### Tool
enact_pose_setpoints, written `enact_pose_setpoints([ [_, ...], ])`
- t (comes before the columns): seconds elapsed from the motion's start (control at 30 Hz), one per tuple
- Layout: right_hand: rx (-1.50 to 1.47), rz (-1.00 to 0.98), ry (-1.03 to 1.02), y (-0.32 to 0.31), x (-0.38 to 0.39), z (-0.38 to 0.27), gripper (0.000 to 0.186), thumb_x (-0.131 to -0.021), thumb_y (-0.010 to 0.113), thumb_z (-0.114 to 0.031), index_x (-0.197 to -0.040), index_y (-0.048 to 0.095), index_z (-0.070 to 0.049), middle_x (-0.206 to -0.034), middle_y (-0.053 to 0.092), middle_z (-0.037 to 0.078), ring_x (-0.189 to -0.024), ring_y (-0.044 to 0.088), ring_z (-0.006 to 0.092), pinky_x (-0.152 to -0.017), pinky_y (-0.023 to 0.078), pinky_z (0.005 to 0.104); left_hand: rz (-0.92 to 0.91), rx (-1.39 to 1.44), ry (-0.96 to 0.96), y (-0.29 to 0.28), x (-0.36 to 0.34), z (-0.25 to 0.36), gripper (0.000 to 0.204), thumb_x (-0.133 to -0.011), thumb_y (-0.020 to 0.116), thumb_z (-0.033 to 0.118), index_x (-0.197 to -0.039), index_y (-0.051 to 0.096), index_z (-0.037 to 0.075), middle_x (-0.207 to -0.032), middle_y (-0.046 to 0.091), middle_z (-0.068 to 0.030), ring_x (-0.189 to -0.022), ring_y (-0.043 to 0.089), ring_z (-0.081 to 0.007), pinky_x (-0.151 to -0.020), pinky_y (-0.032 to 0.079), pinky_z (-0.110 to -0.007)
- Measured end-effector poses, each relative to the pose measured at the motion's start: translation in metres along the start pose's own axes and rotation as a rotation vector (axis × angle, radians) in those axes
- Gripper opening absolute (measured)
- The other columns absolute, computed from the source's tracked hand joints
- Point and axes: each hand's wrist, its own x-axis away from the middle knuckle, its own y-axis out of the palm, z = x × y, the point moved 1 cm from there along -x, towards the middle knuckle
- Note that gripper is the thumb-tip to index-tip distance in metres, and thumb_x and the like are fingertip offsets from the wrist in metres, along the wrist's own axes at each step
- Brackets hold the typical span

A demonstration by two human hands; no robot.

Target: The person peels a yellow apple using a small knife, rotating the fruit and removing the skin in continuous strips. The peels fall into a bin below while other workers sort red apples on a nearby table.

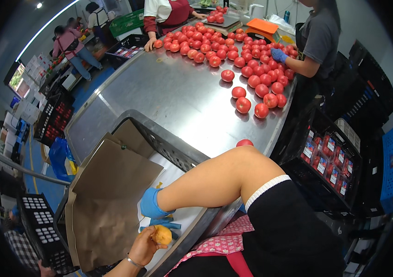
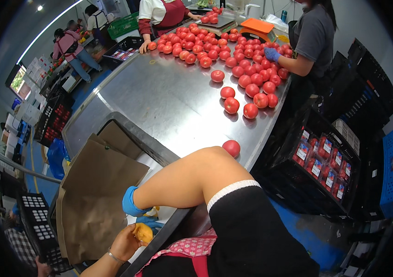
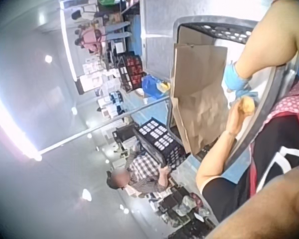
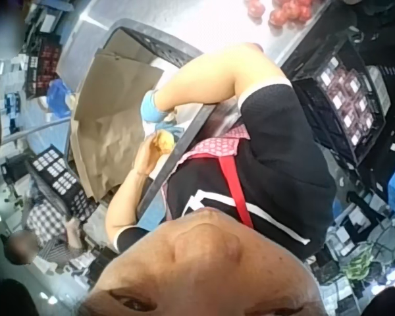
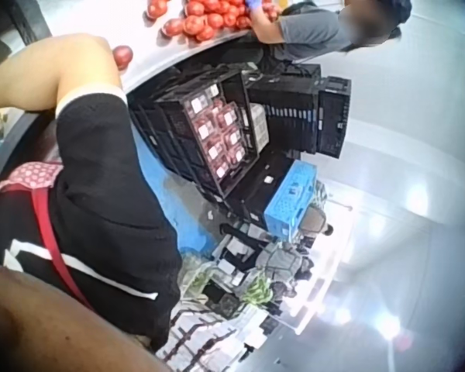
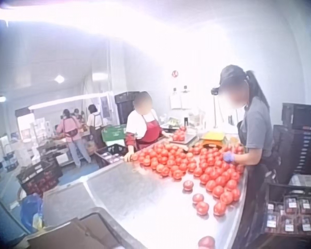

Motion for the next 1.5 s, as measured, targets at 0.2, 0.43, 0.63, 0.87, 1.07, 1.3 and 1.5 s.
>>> enact_pose_setpoints([
  [0.2,-0.002,0.038,0.009,-0.005,-0.007,0.002,0.024,-0.071,0.061,-0.02,-0.091,0.069,-0.01,-0.087,0.067,0.012,-0.082,0.065,0.0285,-0.065,0.051,0.0371,-0.01,0.183,0.141,-0.001,0.006,0.014,0.05,-0.093,0.037,0.046,-0.114,0.049,0.002,-0.106,0.059,-0.0136,-0.092,0.059,-0.0259,-0.074,0.05,-0.038],
  [0.43,0.022,-0.035,0.228,-0.028,0.015,0.022,0.028,-0.06,0.075,-0.011,-0.087,0.07,-0.01,-0.086,0.068,0.009,-0.082,0.066,0.026,-0.065,0.052,0.0361,-0.018,0.409,0.352,-0.007,0.006,0.055,0.055,-0.094,0.033,0.048,-0.118,0.045,-0.001,-0.111,0.056,-0.0161,-0.097,0.058,-0.0258,-0.077,0.05,-0.038],
  [0.63,-0.032,-0.042,0.22,-0.029,-0.001,0.018,0.014,-0.077,0.061,-0.019,-0.08,0.069,-0.007,-0.079,0.067,0.012,-0.075,0.065,0.0283,-0.061,0.051,0.0375,0.059,0.504,0.438,-0.024,0.017,0.064,0.051,-0.093,0.038,0.046,-0.115,0.047,0.0,-0.113,0.054,-0.0156,-0.101,0.055,-0.025,-0.076,0.05,-0.038],
  [0.87,-0.009,-0.062,0.203,-0.02,0.004,0.011,0.015,-0.074,0.063,-0.018,-0.081,0.07,-0.007,-0.079,0.067,0.012,-0.074,0.066,0.0279,-0.06,0.051,0.0375,-0.065,0.439,0.418,-0.019,0.012,0.051,0.047,-0.094,0.04,0.043,-0.115,0.049,0.002,-0.111,0.056,-0.0131,-0.1,0.057,-0.0243,-0.075,0.052,-0.036],
  [1.07,0.009,-0.115,0.201,-0.025,0.003,-0.001,0.018,-0.076,0.063,-0.019,-0.088,0.07,-0.008,-0.081,0.067,0.011,-0.075,0.065,0.027,-0.062,0.051,0.0366,-0.035,0.403,0.41,-0.013,0.023,0.048,0.044,-0.094,0.041,0.045,-0.112,0.05,0.007,-0.108,0.058,-0.0087,-0.096,0.059,-0.0188,-0.071,0.053,-0.031],
  [1.3,-0.002,-0.156,0.197,-0.024,0.006,-0.005,0.021,-0.076,0.064,-0.021,-0.092,0.069,-0.008,-0.083,0.067,0.011,-0.076,0.065,0.0265,-0.063,0.051,0.0367,-0.065,0.373,0.41,-0.012,0.023,0.043,0.042,-0.094,0.04,0.044,-0.113,0.049,0.007,-0.11,0.056,-0.0091,-0.098,0.057,-0.0194,-0.074,0.052,-0.032],
  [1.5,-0.022,-0.184,0.234,-0.028,0.008,0.001,0.022,-0.077,0.063,-0.021,-0.093,0.069,-0.008,-0.085,0.067,0.011,-0.077,0.065,0.0267,-0.064,0.051,0.037,-0.107,0.365,0.392,-0.014,0.019,0.049,0.041,-0.094,0.041,0.041,-0.115,0.047,0.007,-0.114,0.054,-0.0101,-0.103,0.055,-0.0212,-0.076,0.051,-0.035],
])
